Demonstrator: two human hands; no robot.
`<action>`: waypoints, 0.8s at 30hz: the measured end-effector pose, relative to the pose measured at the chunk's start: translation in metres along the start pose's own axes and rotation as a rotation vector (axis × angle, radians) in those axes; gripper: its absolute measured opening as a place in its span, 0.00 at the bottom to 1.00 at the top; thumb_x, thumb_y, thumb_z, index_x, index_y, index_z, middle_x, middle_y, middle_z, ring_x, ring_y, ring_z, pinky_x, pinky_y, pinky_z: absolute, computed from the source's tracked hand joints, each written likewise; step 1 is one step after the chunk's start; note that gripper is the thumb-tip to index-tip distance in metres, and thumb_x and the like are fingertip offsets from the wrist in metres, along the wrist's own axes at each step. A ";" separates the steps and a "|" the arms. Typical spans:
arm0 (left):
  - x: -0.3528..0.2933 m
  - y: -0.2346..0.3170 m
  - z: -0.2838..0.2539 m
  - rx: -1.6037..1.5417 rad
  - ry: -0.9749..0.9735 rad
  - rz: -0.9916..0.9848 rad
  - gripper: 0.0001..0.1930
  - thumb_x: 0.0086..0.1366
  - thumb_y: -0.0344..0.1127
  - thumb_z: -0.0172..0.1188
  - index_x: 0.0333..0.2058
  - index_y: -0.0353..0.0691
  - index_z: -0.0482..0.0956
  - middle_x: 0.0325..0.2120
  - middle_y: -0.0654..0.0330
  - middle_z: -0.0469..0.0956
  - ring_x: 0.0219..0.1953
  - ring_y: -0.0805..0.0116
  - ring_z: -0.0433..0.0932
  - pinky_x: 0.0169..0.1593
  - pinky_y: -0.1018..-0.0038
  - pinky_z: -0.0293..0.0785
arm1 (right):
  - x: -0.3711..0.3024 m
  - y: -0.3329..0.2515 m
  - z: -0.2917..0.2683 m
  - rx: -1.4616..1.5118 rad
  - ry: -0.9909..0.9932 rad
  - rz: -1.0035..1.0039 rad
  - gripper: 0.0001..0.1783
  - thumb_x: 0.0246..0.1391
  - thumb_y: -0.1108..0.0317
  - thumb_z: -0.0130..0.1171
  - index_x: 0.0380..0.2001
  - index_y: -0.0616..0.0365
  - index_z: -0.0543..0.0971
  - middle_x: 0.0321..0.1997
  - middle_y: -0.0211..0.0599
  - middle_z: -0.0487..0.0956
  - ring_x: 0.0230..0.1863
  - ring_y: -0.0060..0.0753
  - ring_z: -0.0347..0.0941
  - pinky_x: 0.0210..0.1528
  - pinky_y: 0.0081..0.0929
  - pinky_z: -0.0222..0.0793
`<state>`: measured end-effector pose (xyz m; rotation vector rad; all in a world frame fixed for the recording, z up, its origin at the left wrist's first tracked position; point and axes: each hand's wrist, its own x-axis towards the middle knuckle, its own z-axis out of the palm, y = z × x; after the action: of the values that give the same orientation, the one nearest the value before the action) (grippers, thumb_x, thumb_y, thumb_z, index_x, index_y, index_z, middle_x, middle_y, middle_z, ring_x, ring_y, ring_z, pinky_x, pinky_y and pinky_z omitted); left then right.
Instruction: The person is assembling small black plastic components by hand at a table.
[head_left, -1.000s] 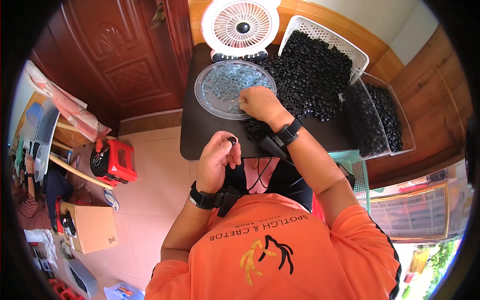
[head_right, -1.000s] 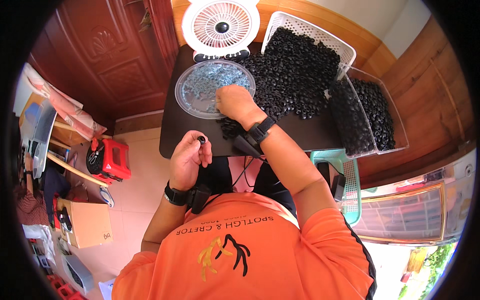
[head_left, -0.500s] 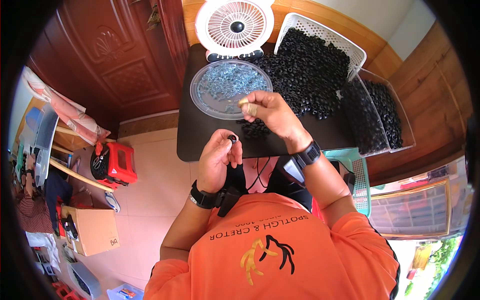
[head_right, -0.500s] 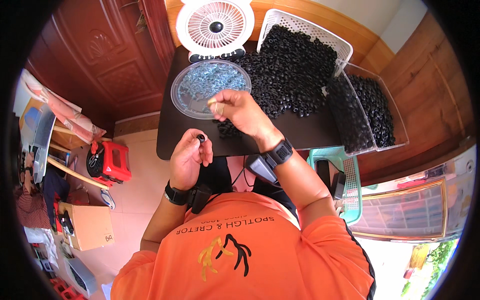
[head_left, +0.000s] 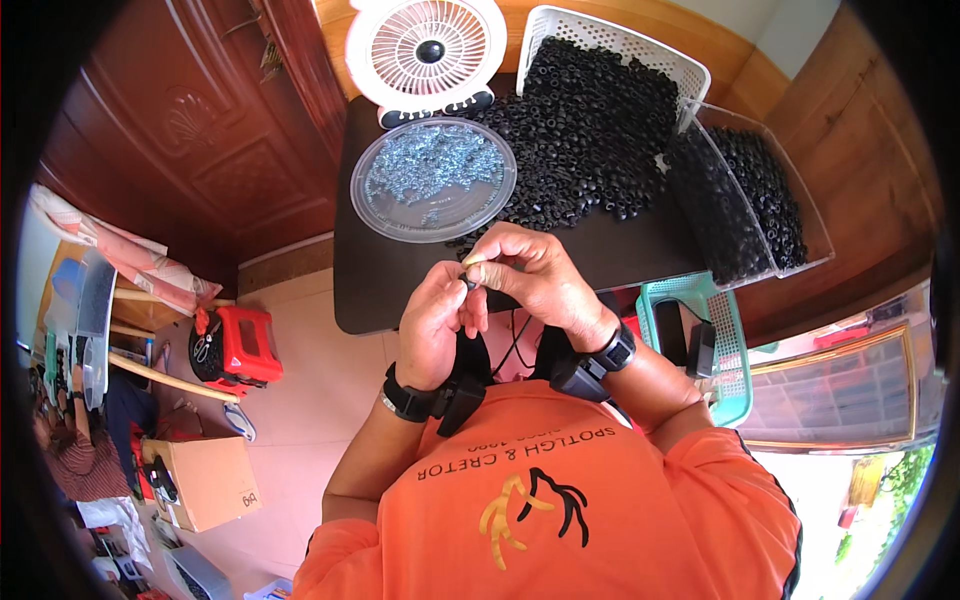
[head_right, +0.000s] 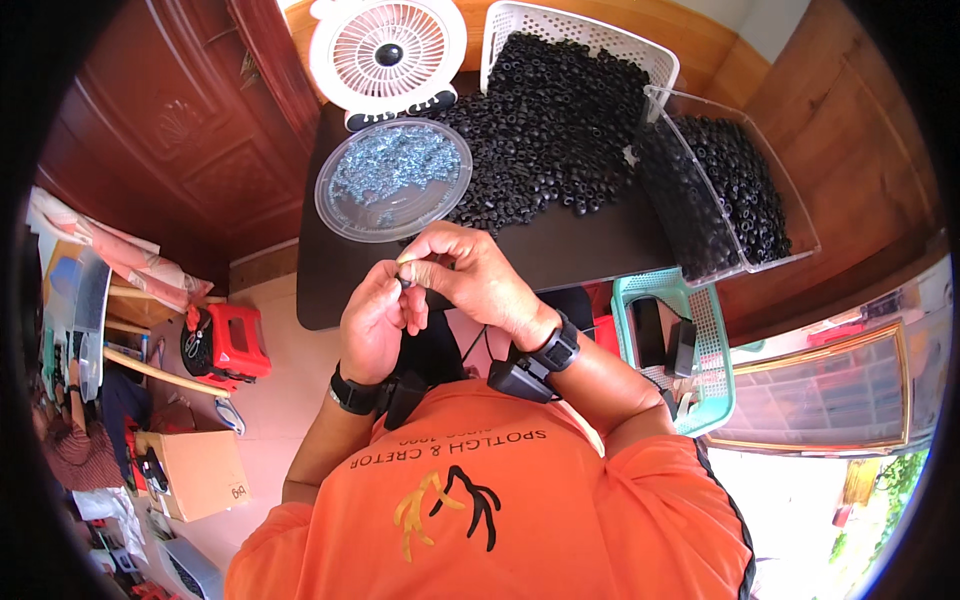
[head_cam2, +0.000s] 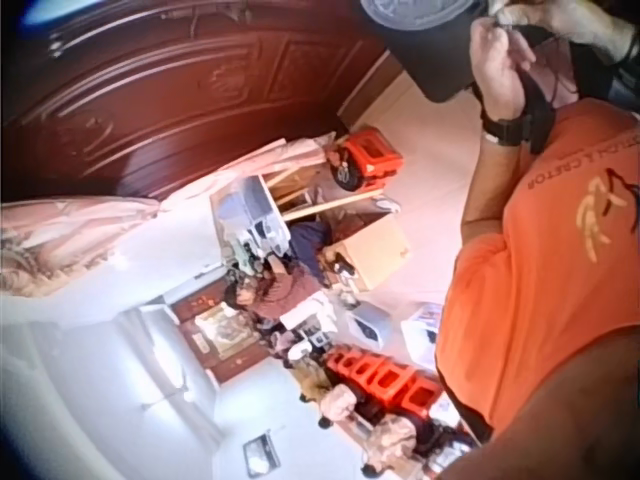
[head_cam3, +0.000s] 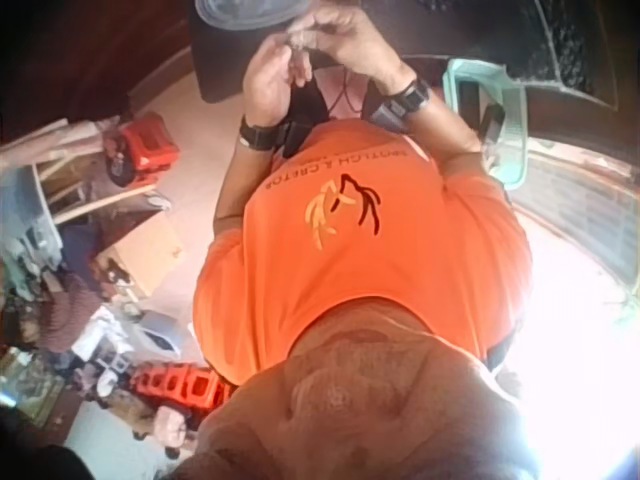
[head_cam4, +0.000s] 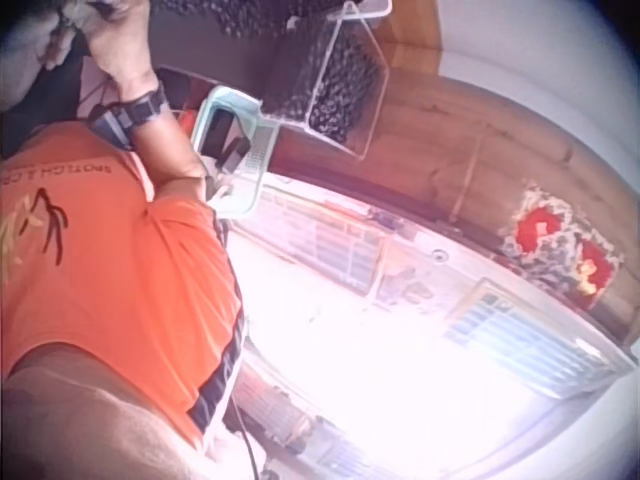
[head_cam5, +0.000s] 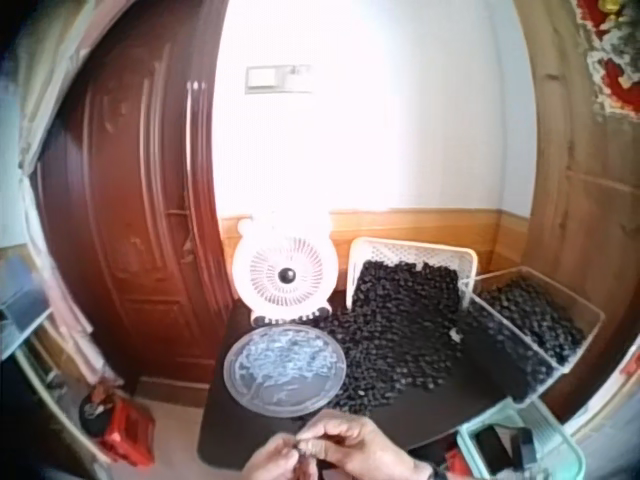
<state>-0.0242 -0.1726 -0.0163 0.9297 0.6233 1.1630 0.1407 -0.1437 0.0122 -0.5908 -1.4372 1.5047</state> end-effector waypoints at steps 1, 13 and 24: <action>0.001 -0.001 0.002 0.032 -0.014 0.002 0.14 0.68 0.41 0.48 0.40 0.35 0.70 0.27 0.62 0.73 0.26 0.75 0.71 0.30 0.81 0.64 | -0.003 -0.001 -0.001 -0.024 0.015 0.003 0.04 0.62 0.76 0.55 0.32 0.65 0.75 0.27 0.34 0.76 0.25 0.24 0.77 0.29 0.25 0.77; 0.007 -0.016 0.012 0.012 0.049 -0.026 0.15 0.70 0.41 0.44 0.41 0.33 0.70 0.25 0.62 0.72 0.25 0.75 0.71 0.29 0.80 0.65 | -0.025 0.008 -0.009 -1.013 0.201 -0.483 0.13 0.46 0.71 0.67 0.39 0.55 0.83 0.35 0.36 0.79 0.38 0.40 0.77 0.40 0.34 0.76; 0.006 -0.016 0.013 0.044 -0.007 -0.030 0.12 0.69 0.42 0.45 0.35 0.39 0.68 0.23 0.60 0.70 0.23 0.71 0.69 0.27 0.79 0.63 | -0.042 -0.003 -0.087 -1.143 0.581 -0.111 0.07 0.48 0.69 0.63 0.31 0.57 0.82 0.32 0.38 0.80 0.37 0.44 0.77 0.40 0.36 0.74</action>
<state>-0.0042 -0.1724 -0.0235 0.9584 0.6575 1.1227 0.2337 -0.1371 -0.0128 -1.4400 -1.6943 0.2211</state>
